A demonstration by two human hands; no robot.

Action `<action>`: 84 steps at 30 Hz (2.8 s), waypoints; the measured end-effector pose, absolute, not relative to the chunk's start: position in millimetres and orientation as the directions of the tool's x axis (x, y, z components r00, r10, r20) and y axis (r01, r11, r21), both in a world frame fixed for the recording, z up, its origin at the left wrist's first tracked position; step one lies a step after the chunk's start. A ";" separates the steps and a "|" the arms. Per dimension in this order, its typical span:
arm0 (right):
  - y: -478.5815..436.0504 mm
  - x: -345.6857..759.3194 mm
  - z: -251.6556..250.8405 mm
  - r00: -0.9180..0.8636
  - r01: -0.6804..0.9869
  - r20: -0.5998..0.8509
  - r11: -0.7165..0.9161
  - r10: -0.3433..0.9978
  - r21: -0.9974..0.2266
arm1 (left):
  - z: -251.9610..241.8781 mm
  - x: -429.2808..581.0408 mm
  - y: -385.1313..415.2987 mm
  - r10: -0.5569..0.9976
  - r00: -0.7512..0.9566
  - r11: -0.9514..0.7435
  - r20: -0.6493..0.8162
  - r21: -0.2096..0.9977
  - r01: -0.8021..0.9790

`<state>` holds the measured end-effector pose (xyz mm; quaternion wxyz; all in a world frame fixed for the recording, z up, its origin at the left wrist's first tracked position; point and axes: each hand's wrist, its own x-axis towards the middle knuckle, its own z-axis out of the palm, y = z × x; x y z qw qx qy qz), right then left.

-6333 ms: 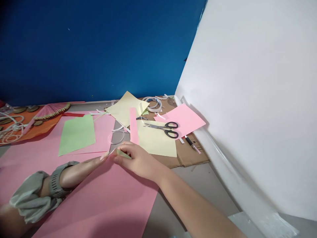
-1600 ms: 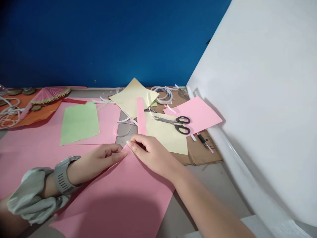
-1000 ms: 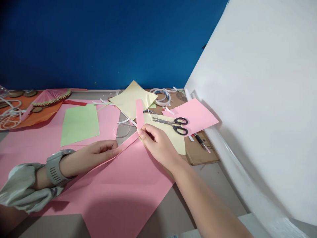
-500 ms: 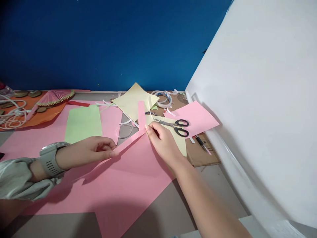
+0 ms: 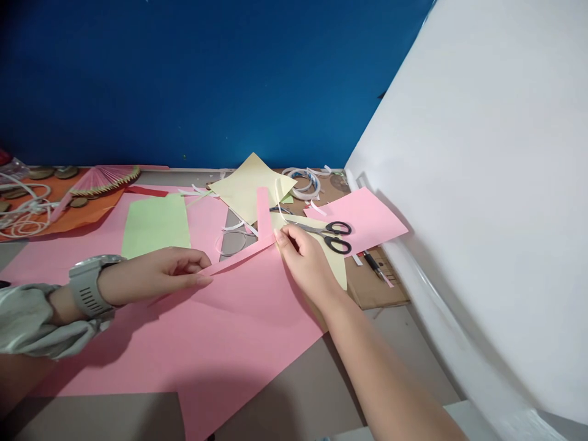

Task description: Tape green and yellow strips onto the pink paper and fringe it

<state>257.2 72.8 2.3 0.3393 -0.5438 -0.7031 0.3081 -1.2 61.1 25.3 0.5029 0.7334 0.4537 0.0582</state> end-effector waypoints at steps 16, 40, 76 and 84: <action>67.2 248.9 7.5 -0.240 0.510 0.083 0.198 0.967 -0.837 | 20.9 11.4 52.0 0.708 0.636 -0.062 -0.308 0.870 0.490; 43.8 221.3 17.1 -0.479 0.474 -0.085 0.176 0.874 -0.863 | 16.0 23.0 42.7 0.785 0.527 -0.037 -0.327 0.823 0.567; 52.9 239.9 13.7 -0.536 0.459 -0.093 0.197 0.839 -0.866 | 11.8 25.5 40.7 0.780 0.540 -0.056 -0.315 0.825 0.562; 63.3 249.8 10.2 -0.453 0.478 -0.030 0.214 0.891 -0.852 | 12.9 17.9 47.7 0.709 0.619 -0.064 -0.337 0.843 0.533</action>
